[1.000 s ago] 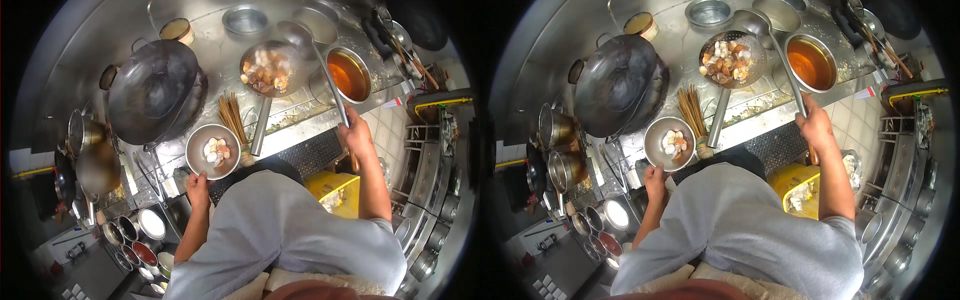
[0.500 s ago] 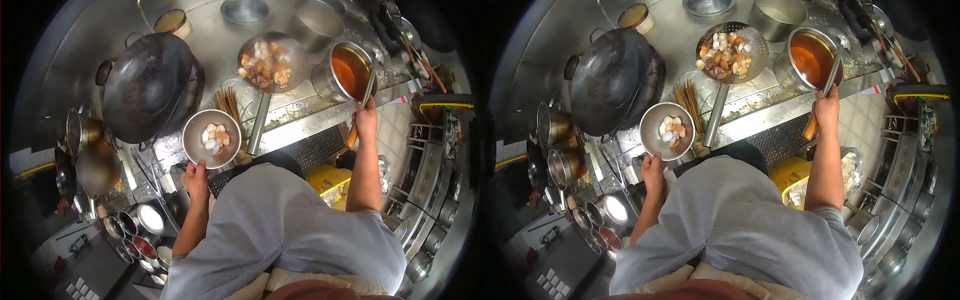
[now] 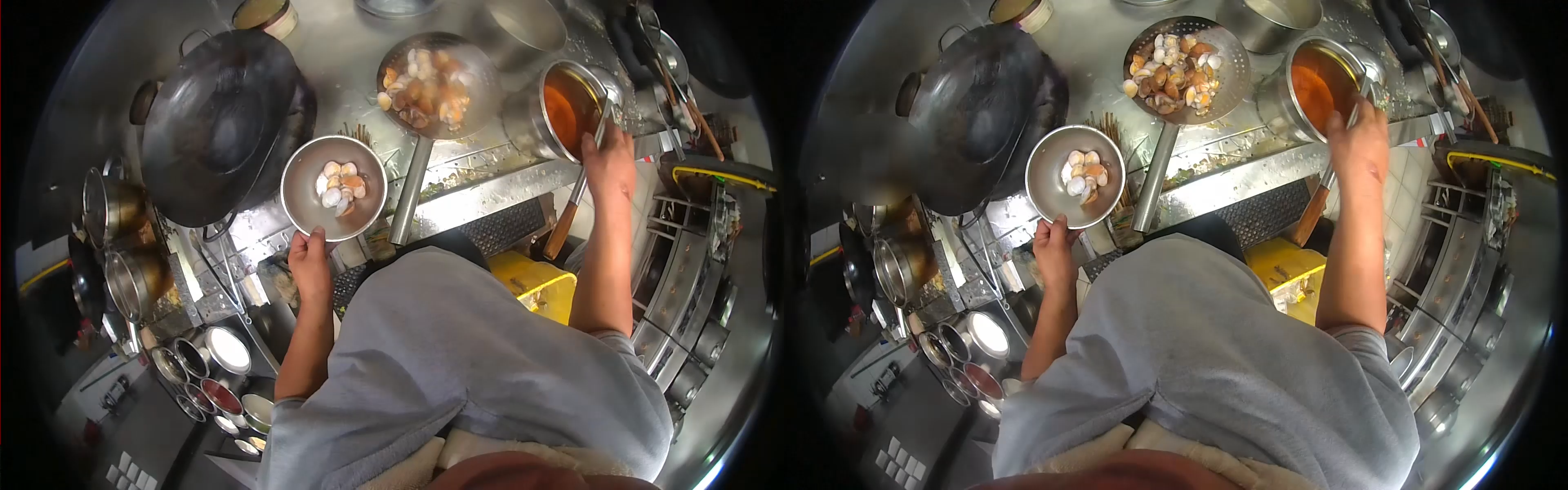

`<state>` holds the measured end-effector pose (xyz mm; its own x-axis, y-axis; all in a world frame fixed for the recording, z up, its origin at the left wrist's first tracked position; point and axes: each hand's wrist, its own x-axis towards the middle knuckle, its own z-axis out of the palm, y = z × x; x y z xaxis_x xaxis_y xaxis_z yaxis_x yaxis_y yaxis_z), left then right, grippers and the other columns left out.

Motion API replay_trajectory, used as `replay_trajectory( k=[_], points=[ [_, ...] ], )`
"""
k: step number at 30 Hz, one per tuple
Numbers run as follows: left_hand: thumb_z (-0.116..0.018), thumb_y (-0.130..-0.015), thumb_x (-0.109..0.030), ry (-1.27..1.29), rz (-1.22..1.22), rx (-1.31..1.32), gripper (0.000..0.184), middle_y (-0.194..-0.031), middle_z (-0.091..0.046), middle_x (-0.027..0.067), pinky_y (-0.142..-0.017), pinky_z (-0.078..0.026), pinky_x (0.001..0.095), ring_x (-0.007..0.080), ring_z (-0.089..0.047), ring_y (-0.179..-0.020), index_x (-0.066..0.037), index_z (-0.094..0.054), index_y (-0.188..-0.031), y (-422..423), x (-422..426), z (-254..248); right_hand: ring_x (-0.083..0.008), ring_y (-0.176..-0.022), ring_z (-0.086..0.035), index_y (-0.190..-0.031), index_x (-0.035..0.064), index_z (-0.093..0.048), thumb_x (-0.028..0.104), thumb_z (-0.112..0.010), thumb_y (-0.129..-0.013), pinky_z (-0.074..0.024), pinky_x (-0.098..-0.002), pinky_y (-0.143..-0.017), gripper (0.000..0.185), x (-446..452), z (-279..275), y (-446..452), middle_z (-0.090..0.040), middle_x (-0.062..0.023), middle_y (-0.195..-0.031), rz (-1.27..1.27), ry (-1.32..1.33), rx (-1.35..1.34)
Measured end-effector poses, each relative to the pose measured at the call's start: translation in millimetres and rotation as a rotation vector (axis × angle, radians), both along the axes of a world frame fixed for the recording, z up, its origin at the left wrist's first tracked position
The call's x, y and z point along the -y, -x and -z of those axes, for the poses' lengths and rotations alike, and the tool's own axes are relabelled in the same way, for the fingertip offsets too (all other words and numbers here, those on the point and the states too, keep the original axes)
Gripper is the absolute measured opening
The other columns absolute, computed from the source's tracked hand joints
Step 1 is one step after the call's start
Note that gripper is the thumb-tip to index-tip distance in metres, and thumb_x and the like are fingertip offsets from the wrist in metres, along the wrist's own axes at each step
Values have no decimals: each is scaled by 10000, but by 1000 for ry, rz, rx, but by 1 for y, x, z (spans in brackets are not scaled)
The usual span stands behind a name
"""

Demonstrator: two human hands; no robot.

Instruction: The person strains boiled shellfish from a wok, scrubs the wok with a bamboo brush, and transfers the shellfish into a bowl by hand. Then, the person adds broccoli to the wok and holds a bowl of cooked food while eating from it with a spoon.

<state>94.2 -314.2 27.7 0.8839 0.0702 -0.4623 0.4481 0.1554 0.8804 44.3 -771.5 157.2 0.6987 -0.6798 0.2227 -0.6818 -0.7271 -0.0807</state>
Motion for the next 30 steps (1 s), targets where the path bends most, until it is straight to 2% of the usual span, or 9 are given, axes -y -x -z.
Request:
replay_trajectory(
  k=[4,6,9,12,15,19,22,25,30],
  points=[
    [-597,-986,-161,9,63,19,140,-942,-677,71,-809,-581,345,138,-653,-831,-35,-601,-925,-2,0,15,-305,-1120,-658,-1138,73,-720,292,-614,-866,-504,-396,-956,365,-50,28,-82,-695,-182,-1169,-95,-680,-273],
    [-597,-987,-169,5,78,31,140,-952,-684,76,-803,-583,345,143,-662,-824,-34,-608,-950,-8,7,16,-316,-1139,-657,-1131,66,-722,310,-603,-864,-507,-404,-964,381,-36,120,-135,-680,-185,-1212,-324,-362,-612],
    [-611,-980,-173,-29,92,51,151,-939,-680,76,-785,-584,337,145,-662,-820,-39,-597,-913,-12,19,13,-327,-1148,-657,-1142,24,-708,351,-594,-884,-505,-408,-975,432,-57,174,-170,-667,-212,-1230,-68,-543,-461],
    [-618,-973,-158,-50,137,43,159,-926,-675,79,-758,-586,323,151,-660,-817,-39,-578,-875,-16,25,9,-326,-1148,-659,-1150,6,-700,412,-612,-893,-503,-403,-978,488,-44,200,-182,-663,-224,-1229,-153,-493,-426],
    [-617,-969,-154,-82,163,6,177,-912,-674,91,-741,-587,319,155,-660,-785,-28,-567,-856,-26,31,16,-323,-1144,-661,-1163,5,-694,470,-648,-880,-513,-394,-959,547,-47,143,-187,-667,-218,-1228,-144,-454,-529],
    [-625,-959,-152,-125,209,10,197,-876,-672,112,-703,-591,290,157,-665,-737,-12,-556,-839,-44,51,18,-335,-1053,-689,-1140,16,-705,453,-684,-862,-533,-415,-901,518,-72,78,-183,-710,-195,-1127,-417,-440,-573],
    [-629,-942,-147,-64,205,37,196,-841,-676,118,-657,-576,273,151,-679,-710,31,-594,-869,-59,67,20,-338,-1071,-675,-1166,49,-699,333,-656,-876,-527,-423,-901,408,-98,47,-172,-707,-189,-1125,-425,-847,-571],
    [-634,-933,-150,-36,195,58,206,-819,-678,121,-633,-565,264,147,-684,-687,50,-615,-888,-64,72,24,-341,-1126,-647,-1197,75,-682,204,-597,-884,-512,-407,-926,348,-70,111,-175,-692,-185,-1164,-636,-505,-584],
    [-644,-935,-163,-67,175,29,223,-811,-676,116,-630,-568,265,150,-683,-680,27,-587,-835,-58,58,30,-343,-1135,-635,-1165,84,-683,120,-547,-885,-500,-389,-939,314,-66,157,-153,-685,-192,-1150,-851,-374,-755]
  ],
)
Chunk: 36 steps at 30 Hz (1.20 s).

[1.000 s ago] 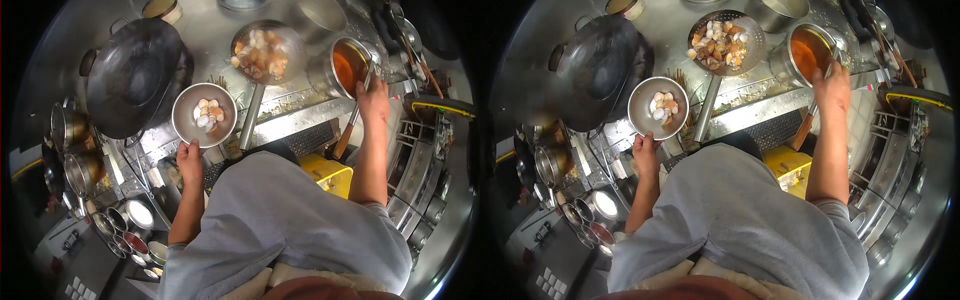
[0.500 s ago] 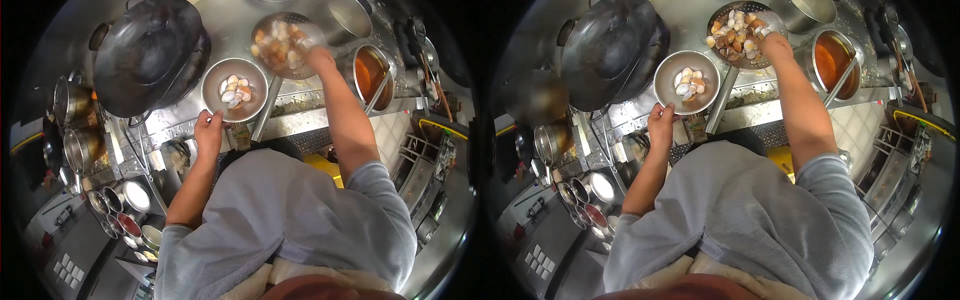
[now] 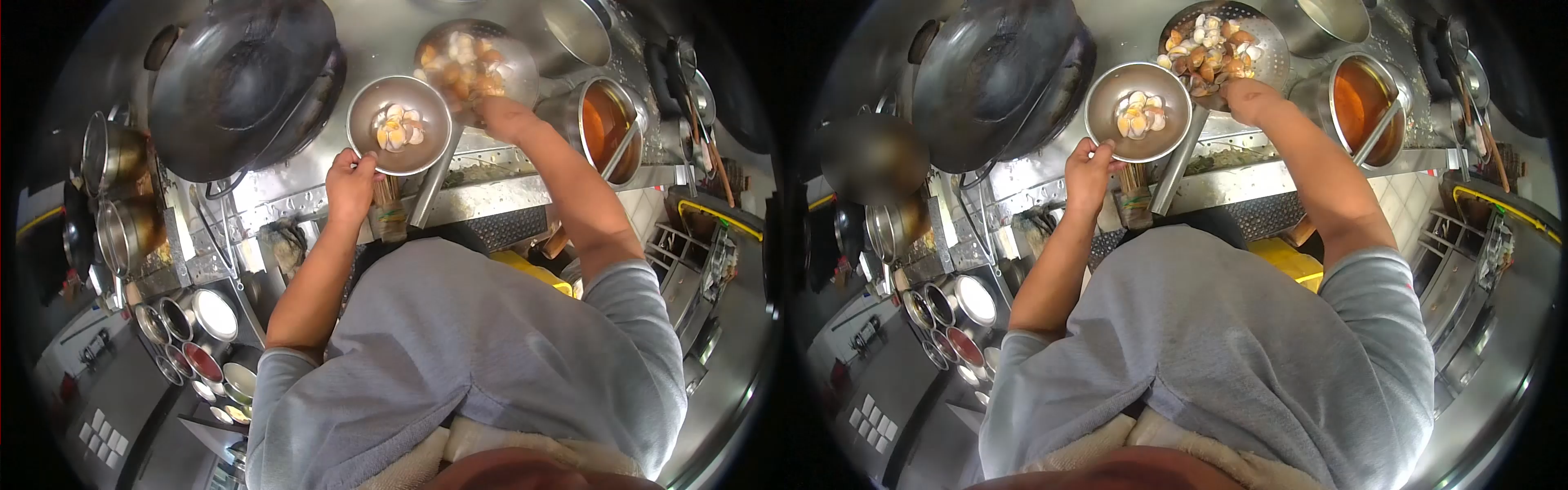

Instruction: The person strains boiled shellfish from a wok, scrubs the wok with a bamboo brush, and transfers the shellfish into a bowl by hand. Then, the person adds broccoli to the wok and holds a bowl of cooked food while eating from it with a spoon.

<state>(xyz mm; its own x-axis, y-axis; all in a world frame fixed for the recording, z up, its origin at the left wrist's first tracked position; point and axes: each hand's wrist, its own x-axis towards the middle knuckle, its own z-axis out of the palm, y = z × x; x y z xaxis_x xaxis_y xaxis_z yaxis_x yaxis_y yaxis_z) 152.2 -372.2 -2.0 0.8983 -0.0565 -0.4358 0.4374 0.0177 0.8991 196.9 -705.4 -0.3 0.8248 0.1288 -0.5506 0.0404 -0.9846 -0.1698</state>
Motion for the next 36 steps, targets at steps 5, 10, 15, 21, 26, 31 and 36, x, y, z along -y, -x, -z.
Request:
replay_trajectory(
  k=[5,10,15,21,26,31,36],
  points=[
    [-653,-934,-177,-17,-14,-29,243,-807,-670,116,-623,-567,268,149,-677,-677,14,-570,-807,3,-1,6,-346,-990,-672,-1159,80,-688,60,-563,-871,-523,-389,-877,315,5,-26,-2,-697,-193,-1079,61,-41,-27],
    [-631,-954,-149,-45,54,-19,192,-870,-674,108,-668,-607,277,147,-671,-743,-10,-572,-836,-5,13,0,-281,-864,-697,-1133,82,-705,101,-611,-880,-545,-382,-801,270,-9,-62,-4,-717,-148,-958,527,-894,-77],
    [-632,-952,-155,6,74,-35,180,-900,-673,103,-679,-614,277,143,-673,-766,3,-600,-872,-8,25,-2,-319,-961,-690,-1225,113,-673,65,-586,-885,-538,-393,-882,355,29,-29,-54,-713,-145,-1021,297,-288,369],
    [-624,-958,-164,-93,65,-132,184,-891,-678,96,-688,-606,273,139,-671,-767,-4,-595,-870,-4,21,-26,-368,-1086,-644,-1206,106,-686,127,-573,-872,-497,-413,-970,354,74,7,-103,-680,-179,-1192,86,-47,406],
    [-620,-961,-160,-28,43,-63,181,-892,-678,93,-705,-596,265,138,-670,-766,2,-598,-884,-8,25,-18,-335,-1014,-676,-1216,93,-683,187,-568,-897,-519,-397,-928,352,85,-25,-106,-702,-165,-1144,202,15,416],
    [-610,-967,-145,-37,91,-38,172,-918,-673,99,-720,-597,269,135,-665,-775,25,-621,-941,-23,37,-9,-268,-854,-701,-1233,90,-674,210,-620,-912,-551,-362,-829,346,49,-87,-85,-722,-149,-1055,308,-447,283],
    [-619,-965,-148,4,104,-43,176,-915,-670,94,-721,-600,275,140,-664,-772,27,-625,-950,-35,49,2,-317,-921,-694,-1242,48,-649,197,-603,-920,-536,-384,-855,359,52,-87,-103,-723,-156,-1066,258,-439,296]
  ],
)
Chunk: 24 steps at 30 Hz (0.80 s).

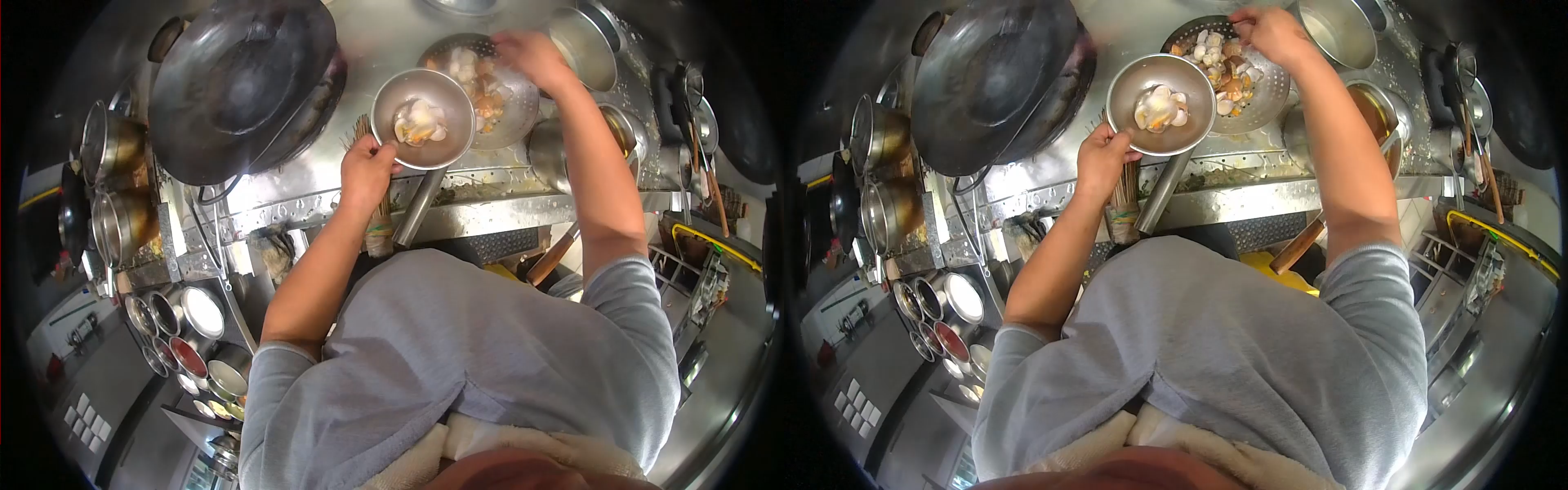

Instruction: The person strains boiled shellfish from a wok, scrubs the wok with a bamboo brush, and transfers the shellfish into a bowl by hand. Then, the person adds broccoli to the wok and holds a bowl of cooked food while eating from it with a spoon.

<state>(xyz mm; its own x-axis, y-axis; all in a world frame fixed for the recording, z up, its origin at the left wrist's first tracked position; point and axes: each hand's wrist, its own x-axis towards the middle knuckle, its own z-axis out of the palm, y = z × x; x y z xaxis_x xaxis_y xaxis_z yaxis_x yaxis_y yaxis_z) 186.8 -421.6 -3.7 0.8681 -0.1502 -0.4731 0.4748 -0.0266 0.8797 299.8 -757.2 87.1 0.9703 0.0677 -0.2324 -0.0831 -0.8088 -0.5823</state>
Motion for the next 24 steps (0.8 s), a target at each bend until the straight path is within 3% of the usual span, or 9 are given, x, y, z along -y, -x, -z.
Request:
replay_trajectory(
  k=[2,6,9,12,16,19,21,23,24],
  points=[
    [-625,-964,-153,-6,-7,-4,177,-908,-671,91,-715,-602,276,142,-665,-766,20,-618,-931,4,-4,-3,-358,-1066,-655,-1305,81,-628,212,-623,-899,-503,-403,-962,427,30,50,-36,-711,-144,-1066,-84,418,103],
    [-631,-961,-155,-47,-38,-48,181,-901,-676,93,-699,-603,276,144,-666,-755,9,-602,-890,16,-11,-12,-369,-1187,-580,-1256,81,-634,232,-626,-871,-486,-424,-987,413,-2,77,-26,-635,-175,-1204,-138,491,15],
    [-636,-957,-159,-27,-54,-30,184,-907,-680,101,-683,-599,272,145,-667,-757,-1,-594,-874,21,-15,-10,-372,-1143,-605,-1196,74,-644,238,-633,-861,-489,-425,-968,373,-3,76,-22,-648,-193,-1190,-200,533,4],
    [-638,-951,-161,-53,-36,-37,180,-914,-684,98,-689,-592,271,144,-667,-767,-5,-595,-873,19,-13,-20,-372,-1049,-648,-1122,63,-667,229,-637,-853,-508,-427,-909,317,16,72,-26,-685,-201,-1102,-61,491,-25],
    [-653,-936,-177,-20,-88,34,269,-738,-658,88,-593,-519,263,141,-657,-636,-4,-548,-759,13,-3,-12,-370,-869,-683,-1033,64,-709,219,-619,-885,-538,-425,-779,232,0,1,-4,-717,-178,-930,-35,320,31],
    [-653,-932,-173,-28,-64,39,268,-740,-659,88,-597,-524,266,143,-659,-636,4,-551,-757,4,4,-9,-357,-846,-690,-1054,40,-701,237,-614,-899,-544,-428,-777,265,-37,-39,13,-715,-185,-929,-107,-194,-364],
    [-650,-930,-170,-16,-71,22,255,-743,-661,87,-597,-525,268,145,-662,-640,13,-567,-772,6,5,-12,-348,-816,-700,-1052,-13,-687,235,-600,-905,-551,-440,-758,301,-41,-22,2,-717,-187,-926,-68,66,-178],
    [-639,-943,-160,-49,-51,-4,196,-834,-668,77,-661,-568,270,137,-668,-724,7,-595,-851,9,1,-22,-356,-809,-701,-1025,-31,-691,225,-599,-901,-552,-448,-750,298,-29,43,-22,-718,-192,-940,-71,380,89],
    [-633,-949,-156,-66,-44,-17,172,-879,-671,72,-692,-590,271,133,-670,-766,4,-609,-891,12,-2,-25,-365,-818,-697,-1003,-25,-697,216,-601,-893,-552,-448,-754,282,-32,56,-22,-717,-195,-954,-21,386,18]
  ],
)
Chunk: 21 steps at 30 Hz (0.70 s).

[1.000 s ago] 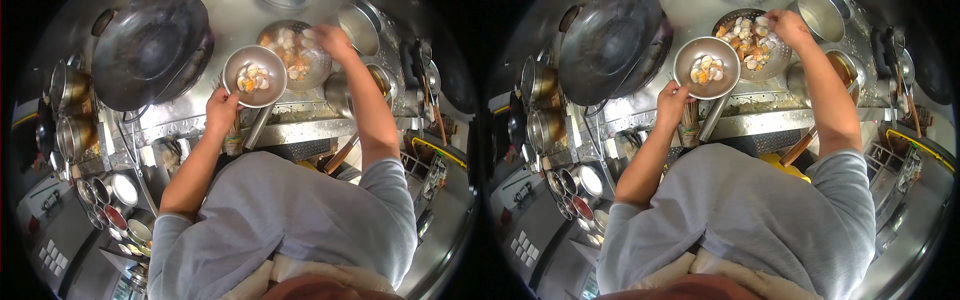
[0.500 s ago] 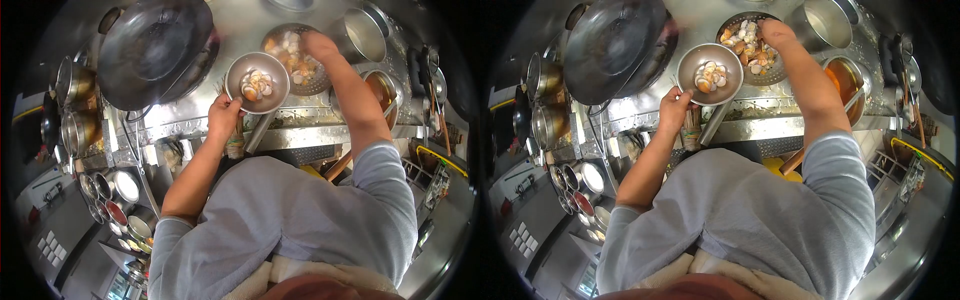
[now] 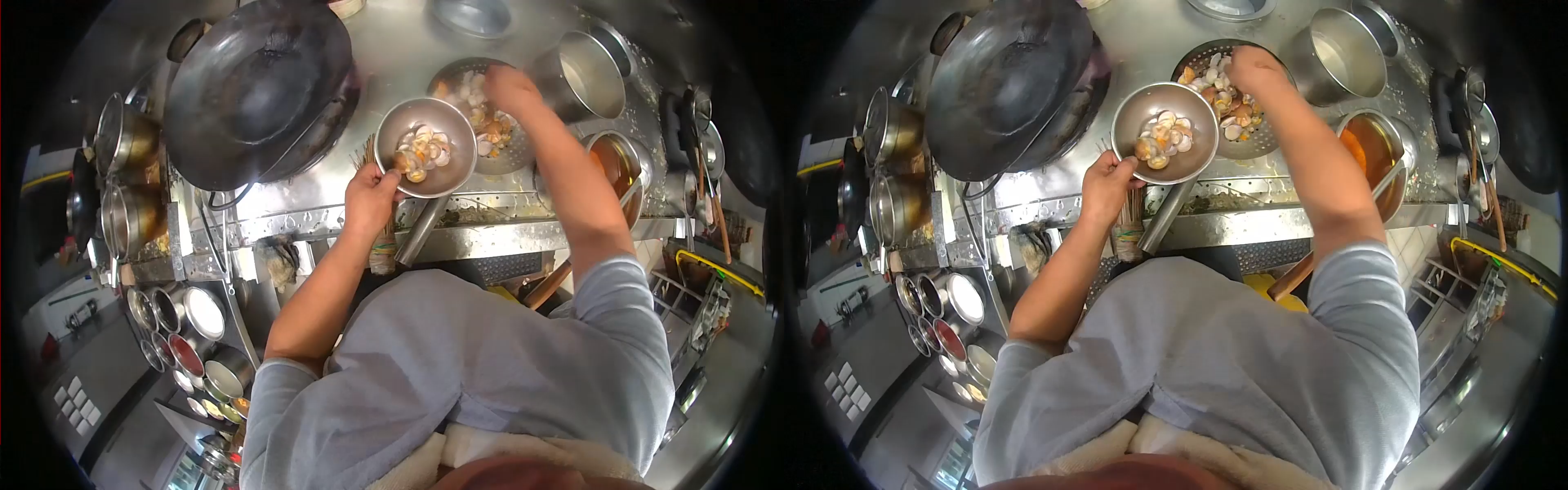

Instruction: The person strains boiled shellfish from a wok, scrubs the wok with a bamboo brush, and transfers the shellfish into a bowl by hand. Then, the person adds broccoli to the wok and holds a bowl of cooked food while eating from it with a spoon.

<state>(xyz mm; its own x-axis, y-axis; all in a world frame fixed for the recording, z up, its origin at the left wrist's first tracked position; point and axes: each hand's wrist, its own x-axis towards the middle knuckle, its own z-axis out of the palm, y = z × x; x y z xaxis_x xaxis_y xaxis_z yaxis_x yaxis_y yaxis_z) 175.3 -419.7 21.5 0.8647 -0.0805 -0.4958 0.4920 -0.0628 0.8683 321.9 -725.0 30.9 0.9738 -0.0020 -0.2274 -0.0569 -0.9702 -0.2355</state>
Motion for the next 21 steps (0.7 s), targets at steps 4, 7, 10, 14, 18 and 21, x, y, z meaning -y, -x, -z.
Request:
replay_trajectory(
  k=[4,7,10,14,18,21],
  points=[
    [-638,-948,-157,-16,-38,-46,177,-875,-670,74,-688,-591,264,135,-671,-749,-2,-604,-869,9,-12,4,-392,-843,-685,-910,-12,-712,206,-622,-861,-551,-449,-773,241,-1,37,-13,-713,-199,-955,-36,161,-137],
    [-646,-939,-166,-29,-31,-12,194,-834,-670,79,-661,-572,265,137,-668,-711,5,-610,-854,3,-9,5,-276,-674,-682,-922,-2,-701,212,-657,-855,-560,-393,-668,229,22,8,-4,-705,-153,-767,-150,51,-47],
    [-658,-922,-181,29,-64,37,228,-754,-667,90,-603,-533,264,140,-662,-642,21,-621,-823,-4,1,18,-120,-541,-617,-1007,15,-680,189,-653,-880,-536,-316,-547,216,2,-52,20,-687,-92,-717,249,-391,-131],
    [-659,-921,-176,81,-46,34,218,-764,-664,92,-612,-549,264,136,-658,-640,23,-622,-840,-11,11,18,-130,-587,-642,-996,5,-683,255,-608,-905,-520,-293,-559,276,-30,-90,56,-687,-82,-783,52,-612,-290],
    [-636,-953,-162,105,-40,6,171,-888,-678,89,-690,-590,273,133,-662,-762,1,-617,-903,-4,3,11,-205,-644,-688,-1110,29,-684,280,-661,-885,-559,-360,-730,338,7,-49,19,-728,-111,-863,166,-279,-132],
    [-643,-950,-160,50,-98,-68,185,-888,-676,91,-686,-596,277,138,-661,-745,-12,-587,-854,14,-13,4,-266,-780,-710,-1161,40,-673,269,-667,-869,-547,-392,-809,371,17,17,7,-736,-125,-969,-124,-27,-149]
  ],
)
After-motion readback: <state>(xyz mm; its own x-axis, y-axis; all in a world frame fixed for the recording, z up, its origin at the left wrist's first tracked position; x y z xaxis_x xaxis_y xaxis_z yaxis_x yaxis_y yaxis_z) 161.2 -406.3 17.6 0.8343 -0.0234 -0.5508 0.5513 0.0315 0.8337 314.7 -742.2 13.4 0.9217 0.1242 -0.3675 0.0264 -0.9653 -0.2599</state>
